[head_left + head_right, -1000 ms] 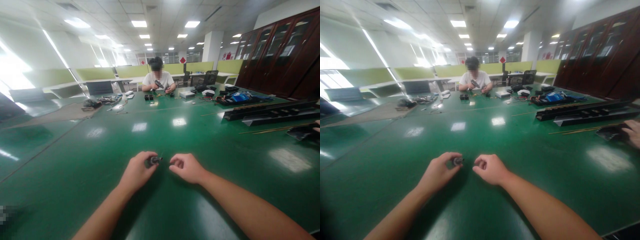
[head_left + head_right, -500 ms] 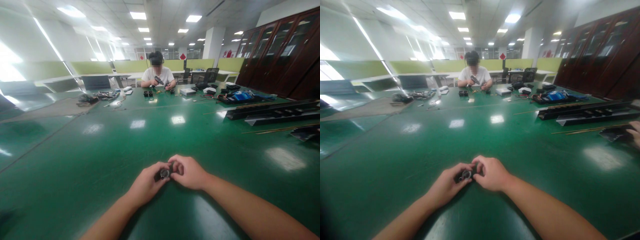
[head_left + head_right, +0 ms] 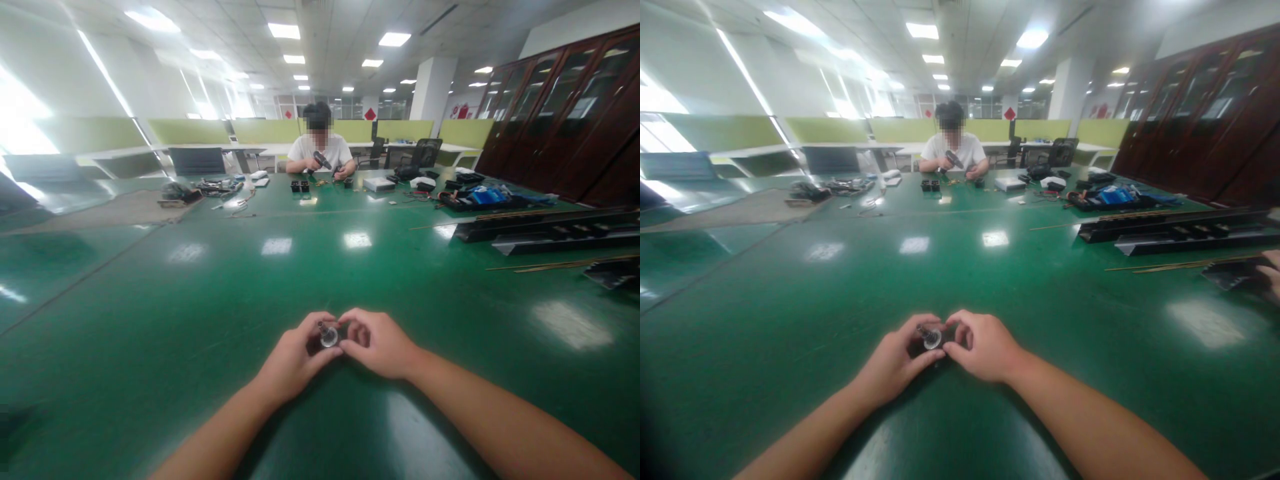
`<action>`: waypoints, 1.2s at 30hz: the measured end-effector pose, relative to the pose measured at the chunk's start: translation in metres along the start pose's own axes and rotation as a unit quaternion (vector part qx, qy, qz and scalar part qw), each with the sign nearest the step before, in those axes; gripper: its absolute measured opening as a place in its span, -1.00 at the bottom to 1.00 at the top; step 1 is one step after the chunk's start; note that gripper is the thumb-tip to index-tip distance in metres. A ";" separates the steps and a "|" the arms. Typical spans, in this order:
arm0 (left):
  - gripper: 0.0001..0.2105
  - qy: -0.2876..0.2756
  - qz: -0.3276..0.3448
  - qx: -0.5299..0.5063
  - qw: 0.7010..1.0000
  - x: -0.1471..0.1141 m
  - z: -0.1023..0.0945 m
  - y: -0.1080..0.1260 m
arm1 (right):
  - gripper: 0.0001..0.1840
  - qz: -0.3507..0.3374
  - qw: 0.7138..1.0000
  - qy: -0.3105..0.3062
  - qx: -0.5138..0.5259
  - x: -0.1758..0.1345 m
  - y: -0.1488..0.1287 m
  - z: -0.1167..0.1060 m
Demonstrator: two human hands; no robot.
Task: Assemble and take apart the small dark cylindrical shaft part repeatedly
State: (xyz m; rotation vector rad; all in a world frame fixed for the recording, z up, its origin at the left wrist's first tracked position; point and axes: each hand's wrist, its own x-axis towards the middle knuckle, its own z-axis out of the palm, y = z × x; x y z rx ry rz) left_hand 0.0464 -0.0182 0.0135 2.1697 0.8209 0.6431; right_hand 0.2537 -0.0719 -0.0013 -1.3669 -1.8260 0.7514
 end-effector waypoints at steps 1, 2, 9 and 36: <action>-0.65 0.014 -0.002 0.000 1.000 0.000 0.000 0.000 | -0.66 0.000 1.000 0.002 -0.002 0.000 0.000 0.000; -0.67 0.031 -0.003 0.004 1.000 0.001 0.000 0.000 | -0.66 -0.001 1.000 0.004 -0.005 0.000 0.000 0.000; -0.76 0.122 0.012 0.067 0.990 0.002 -0.003 -0.007 | -0.68 0.002 1.000 0.012 -0.008 -0.001 0.000 0.000; -0.82 0.062 0.068 0.098 0.991 -0.003 -0.003 -0.004 | -0.66 -0.054 0.997 0.047 -0.007 -0.002 -0.002 0.003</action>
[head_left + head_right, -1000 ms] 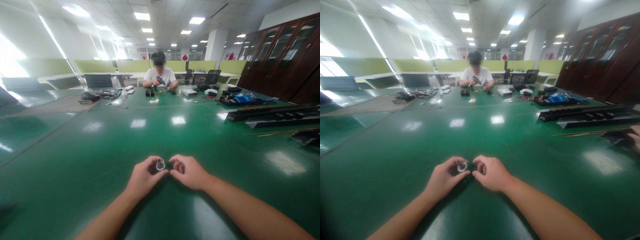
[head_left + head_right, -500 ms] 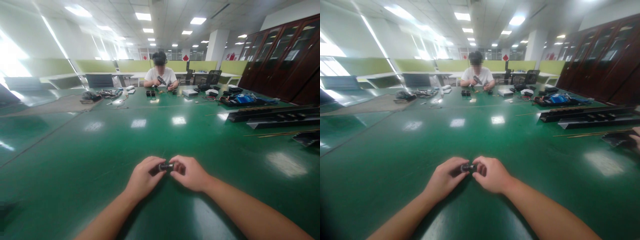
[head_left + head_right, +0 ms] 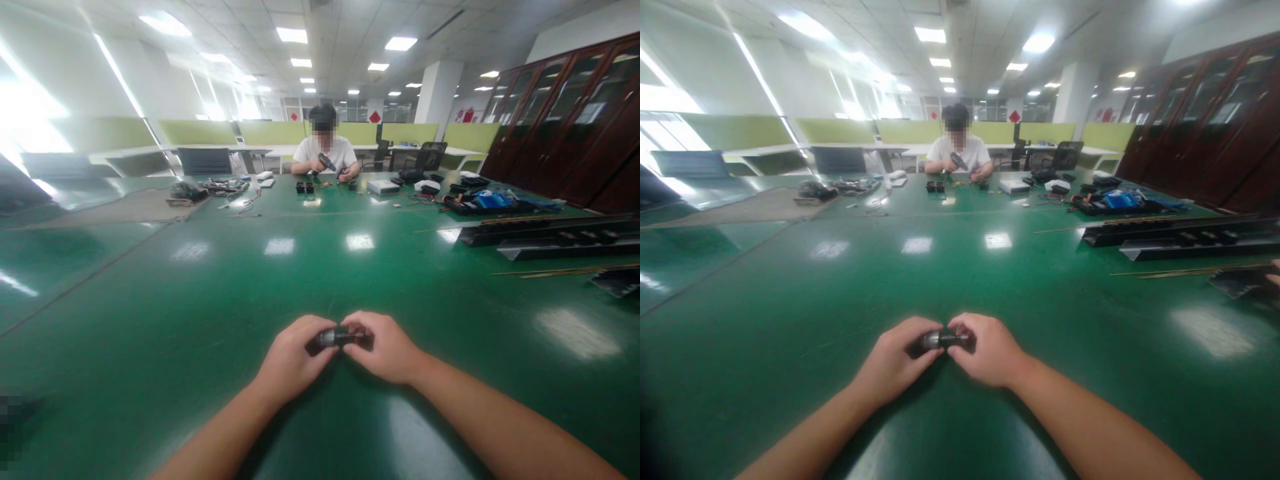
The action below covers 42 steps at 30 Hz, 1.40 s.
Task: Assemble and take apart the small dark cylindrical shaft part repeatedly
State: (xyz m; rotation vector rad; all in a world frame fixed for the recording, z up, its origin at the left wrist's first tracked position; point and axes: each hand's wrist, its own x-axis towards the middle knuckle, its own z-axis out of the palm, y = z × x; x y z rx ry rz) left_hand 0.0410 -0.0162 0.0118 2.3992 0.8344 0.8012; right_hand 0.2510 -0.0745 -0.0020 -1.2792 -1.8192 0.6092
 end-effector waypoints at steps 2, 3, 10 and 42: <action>-0.80 0.000 0.001 -0.003 1.000 0.000 0.000 -0.001 | -0.66 -0.002 1.000 -0.003 0.007 0.000 0.000 0.000; -0.80 0.002 0.002 -0.004 1.000 0.001 0.001 -0.001 | -0.67 -0.003 1.000 -0.005 0.007 0.001 0.000 0.000; -0.82 0.004 0.015 -0.008 1.000 0.000 0.002 -0.001 | -0.71 -0.022 1.000 -0.007 -0.008 0.001 -0.001 -0.001; -0.82 0.012 0.037 0.020 0.999 0.000 0.003 0.001 | -0.84 -0.046 0.998 -0.017 -0.043 0.003 0.002 -0.001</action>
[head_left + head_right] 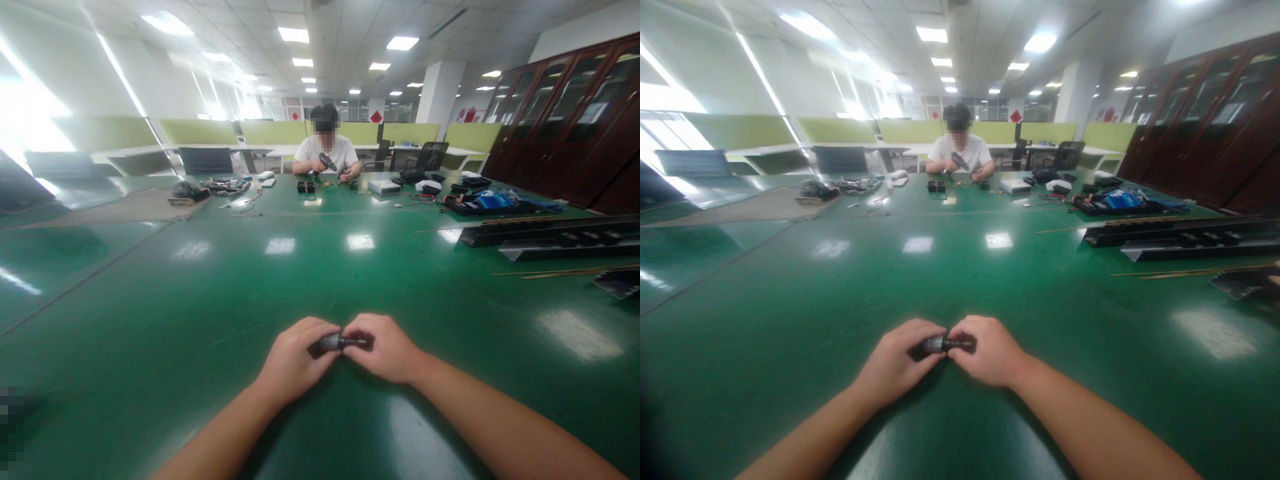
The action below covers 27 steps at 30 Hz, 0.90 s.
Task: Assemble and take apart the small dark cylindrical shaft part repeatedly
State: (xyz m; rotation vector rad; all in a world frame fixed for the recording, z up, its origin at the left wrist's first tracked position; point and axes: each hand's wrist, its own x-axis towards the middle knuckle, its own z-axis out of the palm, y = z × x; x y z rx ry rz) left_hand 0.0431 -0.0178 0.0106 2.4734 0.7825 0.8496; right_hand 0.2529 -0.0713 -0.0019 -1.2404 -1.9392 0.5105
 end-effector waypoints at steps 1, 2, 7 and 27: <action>-0.82 0.000 0.000 0.001 1.000 0.000 0.000 0.000 | -0.84 0.001 1.000 0.000 0.000 0.000 0.000 0.000; -0.82 -0.001 -0.001 0.002 1.000 0.000 0.000 0.000 | -0.84 0.001 1.000 -0.001 -0.001 0.000 -0.001 0.000; -0.82 -0.003 -0.004 0.002 1.000 -0.001 0.000 -0.001 | -0.85 0.010 1.000 0.000 0.002 0.000 0.000 0.000; -0.81 0.000 0.002 0.005 1.000 -0.001 -0.001 -0.002 | -0.89 0.028 1.000 0.010 -0.008 0.000 0.000 0.000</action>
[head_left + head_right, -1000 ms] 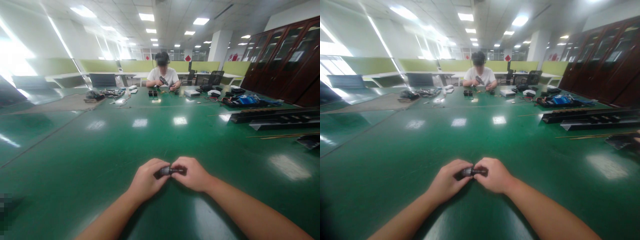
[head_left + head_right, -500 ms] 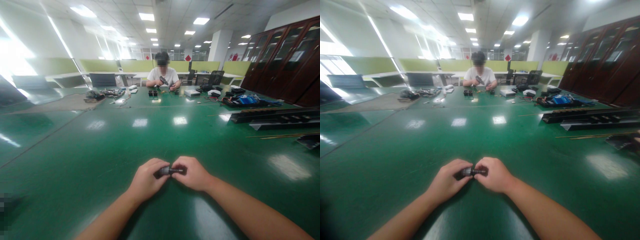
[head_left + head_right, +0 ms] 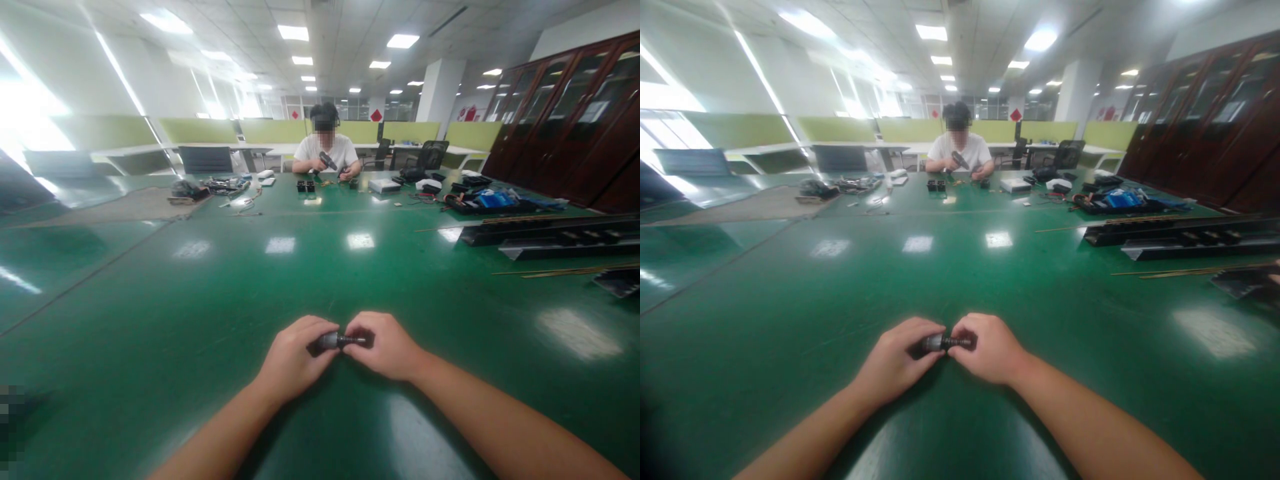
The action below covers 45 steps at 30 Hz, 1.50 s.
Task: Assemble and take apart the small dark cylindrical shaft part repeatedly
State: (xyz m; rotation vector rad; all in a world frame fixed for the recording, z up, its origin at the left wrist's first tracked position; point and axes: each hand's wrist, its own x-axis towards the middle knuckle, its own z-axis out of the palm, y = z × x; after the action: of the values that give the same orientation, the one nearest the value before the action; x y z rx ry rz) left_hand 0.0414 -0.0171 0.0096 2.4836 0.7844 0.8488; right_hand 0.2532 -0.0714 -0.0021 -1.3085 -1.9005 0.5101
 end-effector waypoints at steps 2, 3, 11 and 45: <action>-0.81 0.000 0.001 0.002 1.000 0.000 0.000 0.000 | -0.89 0.001 1.000 0.002 -0.003 0.000 0.000 0.000; -0.82 0.002 0.002 0.003 1.000 0.000 0.000 0.000 | -0.90 0.001 1.000 0.003 -0.004 0.000 0.000 0.000; -0.81 0.013 -0.004 0.011 1.000 0.001 -0.002 -0.001 | -0.92 0.006 1.000 0.012 -0.007 0.001 -0.001 -0.001; -0.76 0.026 -0.022 0.020 0.999 0.000 -0.003 -0.009 | -0.95 0.041 0.999 0.028 -0.018 0.001 -0.002 -0.003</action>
State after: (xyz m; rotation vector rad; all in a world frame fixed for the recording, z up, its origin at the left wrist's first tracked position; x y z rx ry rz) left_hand 0.0358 -0.0100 0.0068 2.4777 0.8796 0.8938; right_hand 0.2542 -0.0720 0.0012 -1.4136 -1.8245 0.4768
